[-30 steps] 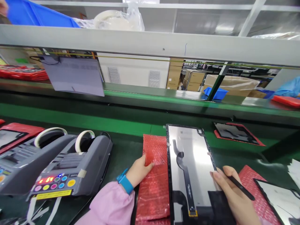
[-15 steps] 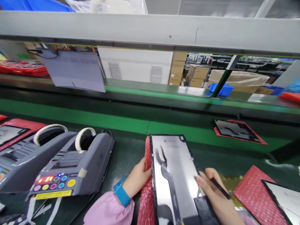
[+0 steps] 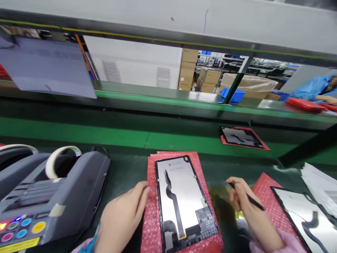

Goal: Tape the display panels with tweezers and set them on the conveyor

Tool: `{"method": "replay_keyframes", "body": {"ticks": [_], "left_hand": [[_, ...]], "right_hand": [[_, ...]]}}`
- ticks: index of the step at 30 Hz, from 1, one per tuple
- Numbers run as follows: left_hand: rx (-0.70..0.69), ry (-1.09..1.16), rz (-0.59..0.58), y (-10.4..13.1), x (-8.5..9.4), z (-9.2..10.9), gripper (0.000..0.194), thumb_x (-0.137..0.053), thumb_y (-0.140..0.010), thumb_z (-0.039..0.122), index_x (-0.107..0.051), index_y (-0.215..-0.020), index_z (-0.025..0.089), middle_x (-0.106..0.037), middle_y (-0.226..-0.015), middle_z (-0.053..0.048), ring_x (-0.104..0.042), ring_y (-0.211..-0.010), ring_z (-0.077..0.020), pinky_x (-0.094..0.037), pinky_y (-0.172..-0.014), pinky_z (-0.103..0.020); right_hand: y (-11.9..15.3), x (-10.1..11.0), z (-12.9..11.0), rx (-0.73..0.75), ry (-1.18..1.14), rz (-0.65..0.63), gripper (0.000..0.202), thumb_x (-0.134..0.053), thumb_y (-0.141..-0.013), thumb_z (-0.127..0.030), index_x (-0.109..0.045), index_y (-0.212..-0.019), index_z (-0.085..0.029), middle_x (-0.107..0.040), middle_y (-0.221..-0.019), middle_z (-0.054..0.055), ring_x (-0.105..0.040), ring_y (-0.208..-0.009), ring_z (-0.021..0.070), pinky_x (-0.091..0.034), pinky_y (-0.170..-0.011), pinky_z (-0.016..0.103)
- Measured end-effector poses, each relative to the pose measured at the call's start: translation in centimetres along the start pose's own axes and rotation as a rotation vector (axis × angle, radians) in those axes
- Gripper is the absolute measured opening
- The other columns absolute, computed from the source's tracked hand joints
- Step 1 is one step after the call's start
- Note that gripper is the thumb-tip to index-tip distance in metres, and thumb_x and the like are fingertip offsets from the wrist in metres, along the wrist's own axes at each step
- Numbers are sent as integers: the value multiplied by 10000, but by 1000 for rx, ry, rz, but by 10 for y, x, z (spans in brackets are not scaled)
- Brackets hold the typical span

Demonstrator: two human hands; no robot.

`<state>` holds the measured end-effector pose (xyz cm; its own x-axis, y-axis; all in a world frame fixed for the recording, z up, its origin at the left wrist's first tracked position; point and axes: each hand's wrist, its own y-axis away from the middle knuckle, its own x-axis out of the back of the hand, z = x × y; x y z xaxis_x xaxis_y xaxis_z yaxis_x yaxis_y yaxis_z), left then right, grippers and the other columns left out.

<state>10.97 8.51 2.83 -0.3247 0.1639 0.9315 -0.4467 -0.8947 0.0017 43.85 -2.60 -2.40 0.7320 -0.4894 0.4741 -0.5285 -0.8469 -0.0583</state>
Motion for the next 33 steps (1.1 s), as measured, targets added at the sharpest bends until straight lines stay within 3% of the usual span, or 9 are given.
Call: {"method": "replay_keyframes", "body": {"ticks": [2, 4, 7, 12, 19, 23, 26, 30, 33], "left_hand": [[-321, 12, 49, 2, -7, -5, 403, -307, -1022, 343, -691, -1085, 238, -766, -1037, -95, -753, -911, -302, -593, -772, -422], [-567, 6, 84, 2, -21, -5, 323, -394, -1006, 280, -695, -1120, 249, -751, -1159, -72, -741, -1004, -265, -612, -823, -374], [-744, -22, 104, -3, -45, -1, 342, -533, -955, 234, -638, -1280, 214, -666, -1363, -98, -663, -1203, -302, -582, -964, -416], [-785, 41, 58, -15, -64, -3, 463, -564, -949, 226, -546, -1411, 205, -610, -1435, -112, -594, -1300, -305, -474, -1106, -473], [-858, 74, 30, -25, -63, -6, 418, -566, -908, 165, -593, -1325, 180, -642, -1372, -150, -593, -1293, -345, -488, -1074, -540], [-848, 91, 37, -24, -64, -4, 320, -556, -898, 155, -632, -1209, 162, -652, -1325, -170, -607, -1269, -351, -504, -1067, -521], [-861, 82, 23, -23, -64, -4, 283, -563, -913, 166, -628, -1188, 167, -672, -1288, -150, -588, -1292, -340, -476, -1102, -506], [-872, 55, 10, -20, -62, -11, 304, -553, -957, 190, -600, -1256, 168, -654, -1342, -137, -548, -1337, -333, -449, -1130, -498], [-826, 75, 32, -12, -59, -14, 333, -518, -982, 176, -587, -1307, 189, -648, -1373, -114, -516, -1371, -310, -442, -1143, -476]], "right_hand": [[2, 11, 18, -51, -192, 5, 549, -472, -884, -748, -640, -1032, -247, -608, -601, -19, -564, -472, 190, -462, -468, 300], [8, 12, 31, -65, -261, 49, 518, -618, -821, -725, -647, -952, -225, -635, -587, -8, -585, -483, 182, -482, -474, 288], [20, 4, 40, -58, -259, 100, 451, -718, -790, -655, -617, -810, -215, -636, -577, -13, -505, -384, 120, -405, -390, 243], [23, 0, 39, -93, -197, 101, 436, -794, -739, -604, -606, -765, -211, -627, -561, -31, -501, -341, 103, -380, -353, 219], [16, 3, 31, -173, -157, 77, 488, -751, -733, -671, -599, -688, -210, -663, -567, -11, -519, -302, 101, -388, -327, 220], [12, 4, 27, -205, -145, 78, 535, -758, -679, -719, -583, -633, -215, -680, -550, 5, -510, -277, 110, -377, -300, 230], [11, 7, 32, -194, -163, 55, 496, -770, -712, -676, -587, -649, -220, -719, -598, 27, -549, -324, 124, -429, -332, 243], [24, 10, 35, -154, -269, 47, 416, -757, -811, -575, -591, -669, -221, -726, -625, 25, -579, -383, 121, -479, -398, 237], [47, -1, 20, -186, -449, 91, 401, -767, -825, -537, -575, -658, -227, -691, -588, -6, -565, -376, 105, -456, -360, 195]]}}
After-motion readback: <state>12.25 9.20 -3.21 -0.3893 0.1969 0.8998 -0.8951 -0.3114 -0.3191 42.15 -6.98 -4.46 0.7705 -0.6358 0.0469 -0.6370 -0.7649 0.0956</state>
